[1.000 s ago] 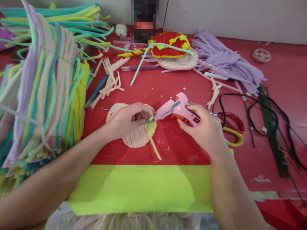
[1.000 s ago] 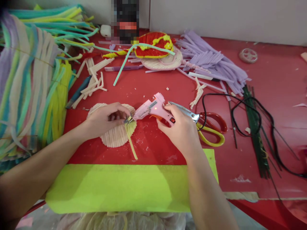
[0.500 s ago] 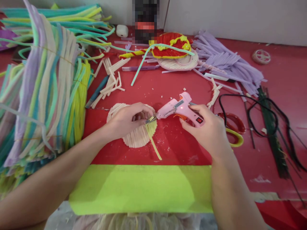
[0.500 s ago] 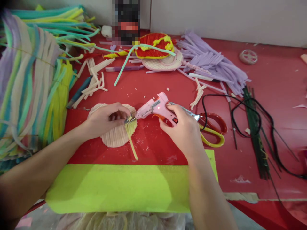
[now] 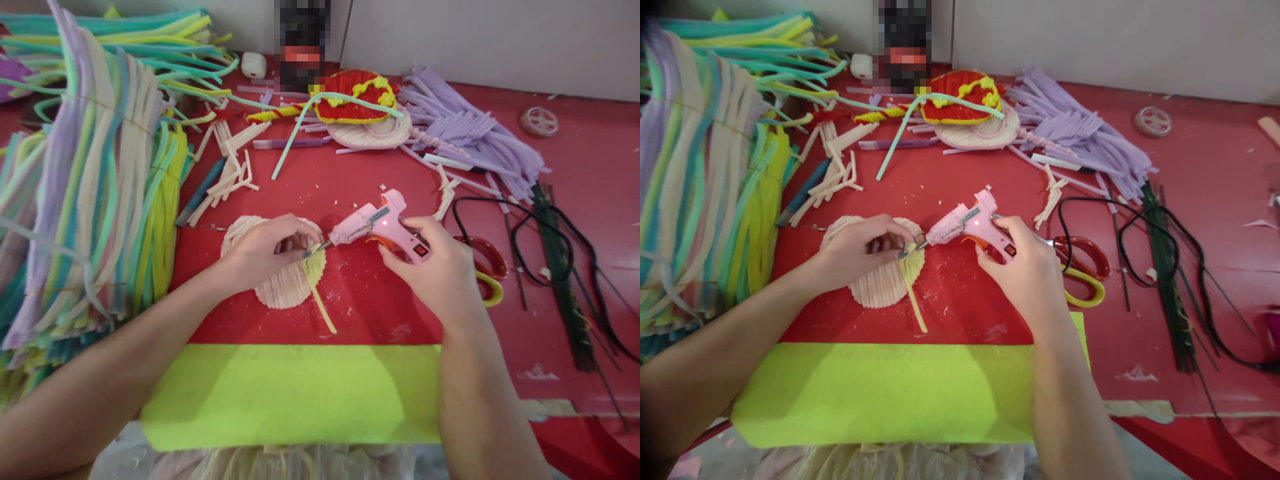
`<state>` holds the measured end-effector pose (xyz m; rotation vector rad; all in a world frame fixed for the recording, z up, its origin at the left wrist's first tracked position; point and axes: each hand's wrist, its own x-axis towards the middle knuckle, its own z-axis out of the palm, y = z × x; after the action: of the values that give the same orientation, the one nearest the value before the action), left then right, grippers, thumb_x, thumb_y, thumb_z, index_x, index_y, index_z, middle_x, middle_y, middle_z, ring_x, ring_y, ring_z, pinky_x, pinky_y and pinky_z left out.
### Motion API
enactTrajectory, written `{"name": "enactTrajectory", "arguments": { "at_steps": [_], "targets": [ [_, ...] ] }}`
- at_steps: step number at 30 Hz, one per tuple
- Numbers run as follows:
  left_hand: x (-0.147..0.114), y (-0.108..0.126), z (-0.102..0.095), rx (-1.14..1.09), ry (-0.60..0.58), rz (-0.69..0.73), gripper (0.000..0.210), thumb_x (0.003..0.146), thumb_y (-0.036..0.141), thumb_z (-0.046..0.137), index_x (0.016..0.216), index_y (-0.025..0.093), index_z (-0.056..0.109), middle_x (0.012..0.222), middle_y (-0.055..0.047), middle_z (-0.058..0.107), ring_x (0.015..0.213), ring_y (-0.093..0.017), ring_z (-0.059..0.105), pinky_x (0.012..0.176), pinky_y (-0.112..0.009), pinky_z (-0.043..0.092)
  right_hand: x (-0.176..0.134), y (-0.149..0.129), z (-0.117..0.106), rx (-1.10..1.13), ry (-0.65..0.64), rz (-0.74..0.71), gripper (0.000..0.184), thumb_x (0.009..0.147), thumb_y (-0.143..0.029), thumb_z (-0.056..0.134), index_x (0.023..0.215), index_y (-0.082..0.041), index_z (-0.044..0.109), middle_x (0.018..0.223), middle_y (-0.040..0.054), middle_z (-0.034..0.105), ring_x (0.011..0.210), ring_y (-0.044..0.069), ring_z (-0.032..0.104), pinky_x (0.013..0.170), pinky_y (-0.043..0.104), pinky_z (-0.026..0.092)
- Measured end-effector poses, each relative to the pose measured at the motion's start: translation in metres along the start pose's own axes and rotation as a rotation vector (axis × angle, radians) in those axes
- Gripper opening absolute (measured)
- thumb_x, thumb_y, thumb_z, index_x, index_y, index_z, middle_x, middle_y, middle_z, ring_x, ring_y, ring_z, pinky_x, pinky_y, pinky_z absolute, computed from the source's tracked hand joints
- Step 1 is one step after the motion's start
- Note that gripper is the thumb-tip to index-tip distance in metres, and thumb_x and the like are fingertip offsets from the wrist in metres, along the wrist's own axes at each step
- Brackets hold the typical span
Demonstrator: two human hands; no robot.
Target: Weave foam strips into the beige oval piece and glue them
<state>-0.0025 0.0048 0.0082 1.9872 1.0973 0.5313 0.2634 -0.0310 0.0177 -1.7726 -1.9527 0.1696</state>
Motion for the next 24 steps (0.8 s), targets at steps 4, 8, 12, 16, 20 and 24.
{"name": "enactTrajectory", "arguments": {
  "at_steps": [4, 8, 12, 16, 20, 24],
  "targets": [
    [0.0, 0.0, 0.0, -0.005, 0.001, -0.005, 0.022, 0.081, 0.016, 0.057, 0.101, 0.023, 0.062, 0.09, 0.001, 0.062, 0.068, -0.007, 0.054, 0.059, -0.018, 0.044, 0.0, 0.001, 0.0, -0.008, 0.003, 0.007, 0.036, 0.072, -0.035, 0.068, 0.104, -0.023, 0.058, 0.09, 0.0045, 0.069, 0.075, 0.021, 0.065, 0.066, 0.033, 0.05],
    [0.0, -0.001, 0.001, -0.012, 0.004, -0.009, 0.023, 0.081, 0.016, 0.057, 0.102, 0.024, 0.062, 0.089, 0.001, 0.062, 0.067, -0.007, 0.054, 0.06, -0.019, 0.043, 0.001, 0.0, -0.002, -0.017, -0.005, 0.028, 0.036, 0.071, -0.034, 0.069, 0.104, -0.024, 0.058, 0.09, 0.0045, 0.069, 0.076, 0.022, 0.064, 0.067, 0.033, 0.049],
    [0.0, -0.001, 0.001, -0.015, 0.001, -0.008, 0.022, 0.081, 0.016, 0.057, 0.101, 0.024, 0.064, 0.087, 0.001, 0.061, 0.066, -0.007, 0.053, 0.058, -0.019, 0.043, 0.002, 0.002, -0.005, -0.004, -0.009, 0.063, 0.038, 0.069, -0.035, 0.071, 0.103, -0.023, 0.058, 0.089, 0.0044, 0.068, 0.073, 0.021, 0.063, 0.066, 0.033, 0.049],
    [0.001, -0.001, 0.0, -0.008, 0.002, 0.004, 0.022, 0.082, 0.017, 0.058, 0.101, 0.025, 0.064, 0.087, 0.002, 0.061, 0.065, -0.007, 0.053, 0.058, -0.018, 0.042, 0.006, 0.013, -0.005, 0.023, 0.084, 0.119, 0.038, 0.069, -0.041, 0.071, 0.1, -0.024, 0.058, 0.086, 0.0039, 0.066, 0.072, 0.021, 0.062, 0.064, 0.034, 0.049],
    [0.0, -0.001, 0.0, 0.02, -0.003, 0.009, 0.023, 0.082, 0.018, 0.057, 0.102, 0.026, 0.065, 0.088, 0.001, 0.062, 0.065, -0.007, 0.052, 0.06, -0.019, 0.043, 0.01, 0.029, -0.004, -0.056, 0.301, 0.266, 0.037, 0.068, -0.047, 0.069, 0.094, -0.023, 0.06, 0.087, 0.0072, 0.064, 0.077, 0.026, 0.06, 0.07, 0.043, 0.049],
    [0.0, 0.0, -0.001, 0.051, -0.009, 0.023, 0.025, 0.082, 0.018, 0.057, 0.104, 0.026, 0.066, 0.088, 0.0, 0.062, 0.066, -0.008, 0.053, 0.062, -0.02, 0.044, 0.012, 0.043, -0.006, -0.117, 0.38, 0.398, 0.036, 0.068, -0.05, 0.069, 0.09, -0.022, 0.061, 0.089, 0.0099, 0.061, 0.083, 0.028, 0.058, 0.077, 0.048, 0.048]
  ]
}}
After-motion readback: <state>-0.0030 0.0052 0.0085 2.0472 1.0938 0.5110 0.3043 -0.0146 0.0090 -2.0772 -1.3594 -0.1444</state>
